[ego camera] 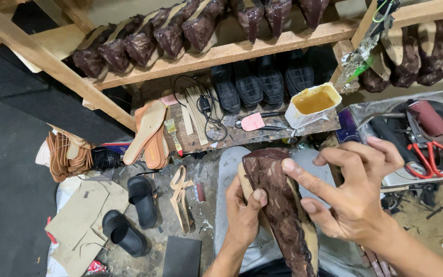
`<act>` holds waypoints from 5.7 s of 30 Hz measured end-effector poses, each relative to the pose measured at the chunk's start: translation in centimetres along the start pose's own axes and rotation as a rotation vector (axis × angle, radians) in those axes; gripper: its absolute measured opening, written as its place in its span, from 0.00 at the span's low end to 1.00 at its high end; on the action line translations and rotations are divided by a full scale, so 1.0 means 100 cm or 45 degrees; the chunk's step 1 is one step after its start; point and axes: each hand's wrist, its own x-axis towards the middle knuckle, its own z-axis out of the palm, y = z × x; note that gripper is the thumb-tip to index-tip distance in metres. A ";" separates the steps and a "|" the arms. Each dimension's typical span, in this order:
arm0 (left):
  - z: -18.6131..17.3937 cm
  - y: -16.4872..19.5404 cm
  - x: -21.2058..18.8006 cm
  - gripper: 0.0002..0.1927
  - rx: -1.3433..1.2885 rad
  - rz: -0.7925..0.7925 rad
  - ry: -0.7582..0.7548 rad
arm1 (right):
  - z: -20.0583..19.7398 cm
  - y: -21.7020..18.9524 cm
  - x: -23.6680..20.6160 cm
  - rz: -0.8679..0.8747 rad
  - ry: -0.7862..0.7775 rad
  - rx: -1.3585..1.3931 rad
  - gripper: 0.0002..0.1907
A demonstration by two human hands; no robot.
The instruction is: The person takes a shoe sole with a dark coating from a rack, spreads a yellow adhesive over the sole's inner surface using their finger, presses and turns the sole while working the adhesive along the edges, and places the finished sole back on the rack before picking up another one.
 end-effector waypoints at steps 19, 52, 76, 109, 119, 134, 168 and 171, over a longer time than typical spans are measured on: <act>-0.040 -0.055 0.035 0.32 -0.748 -0.674 0.066 | 0.085 0.167 0.006 0.544 -0.074 0.300 0.22; 0.014 0.000 0.029 0.52 -0.480 -0.099 0.082 | 0.030 -0.013 0.011 0.207 0.015 0.116 0.25; 0.008 0.004 0.015 0.46 -0.329 -0.084 0.246 | 0.022 -0.008 0.006 0.070 0.047 -0.157 0.23; -0.033 -0.028 0.036 0.36 -0.370 -0.233 0.116 | 0.099 0.108 0.000 0.518 -0.121 0.437 0.23; 0.010 0.010 0.031 0.37 -0.425 -0.264 0.151 | 0.046 -0.006 0.012 0.172 -0.033 0.215 0.32; 0.011 0.020 0.014 0.38 -0.398 -0.274 0.140 | 0.029 0.001 0.004 0.130 0.026 0.132 0.26; 0.003 0.025 0.006 0.35 -0.450 -0.353 0.019 | 0.021 0.003 -0.004 -0.304 0.105 -0.074 0.26; 0.002 0.024 0.005 0.34 -0.451 -0.364 0.030 | 0.024 0.003 -0.009 -0.272 0.112 -0.086 0.27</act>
